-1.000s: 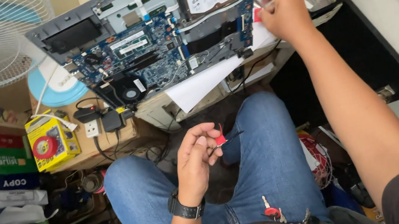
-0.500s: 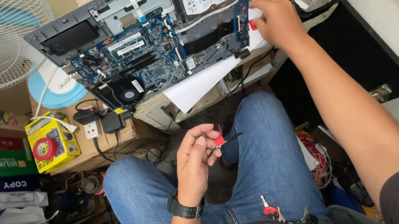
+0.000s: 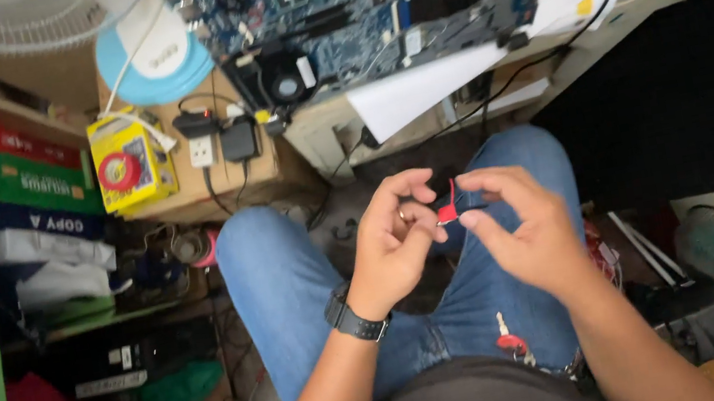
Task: The person sits on the floor and uses a soldering iron to tin the ends of red and black wires. They then twist the wires together and wrap the connection with red electrical tape.
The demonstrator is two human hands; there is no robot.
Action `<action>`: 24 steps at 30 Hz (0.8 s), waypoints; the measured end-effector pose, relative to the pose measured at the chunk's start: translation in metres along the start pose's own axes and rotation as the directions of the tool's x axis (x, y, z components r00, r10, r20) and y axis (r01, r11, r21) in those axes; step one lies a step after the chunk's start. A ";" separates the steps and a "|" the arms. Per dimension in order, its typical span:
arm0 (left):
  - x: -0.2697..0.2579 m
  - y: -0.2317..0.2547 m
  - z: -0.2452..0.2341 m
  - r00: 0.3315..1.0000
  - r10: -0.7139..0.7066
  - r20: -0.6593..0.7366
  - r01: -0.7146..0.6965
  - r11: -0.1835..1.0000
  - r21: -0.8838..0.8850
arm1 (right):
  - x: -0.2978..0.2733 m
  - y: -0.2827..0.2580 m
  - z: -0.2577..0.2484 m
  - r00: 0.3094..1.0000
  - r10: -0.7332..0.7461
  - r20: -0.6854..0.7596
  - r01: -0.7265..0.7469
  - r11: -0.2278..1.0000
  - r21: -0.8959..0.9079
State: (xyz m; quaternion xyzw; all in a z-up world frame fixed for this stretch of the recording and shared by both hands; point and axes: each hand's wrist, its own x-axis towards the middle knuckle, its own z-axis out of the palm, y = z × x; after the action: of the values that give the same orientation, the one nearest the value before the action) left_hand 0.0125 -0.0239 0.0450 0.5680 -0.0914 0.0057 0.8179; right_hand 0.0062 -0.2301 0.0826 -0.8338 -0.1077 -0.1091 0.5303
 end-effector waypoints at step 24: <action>-0.016 -0.030 -0.014 0.976 -0.157 -0.154 0.139 0.983 -0.121 | -0.010 -0.023 0.023 0.988 -0.148 -0.037 0.148 0.989 -0.008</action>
State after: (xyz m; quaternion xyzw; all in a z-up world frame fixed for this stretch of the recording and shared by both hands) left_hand 0.0020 -0.0197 0.0101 0.5252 0.0179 -0.0140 0.8507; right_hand -0.0081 -0.2003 0.0898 -0.8227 -0.1591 -0.1641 0.5205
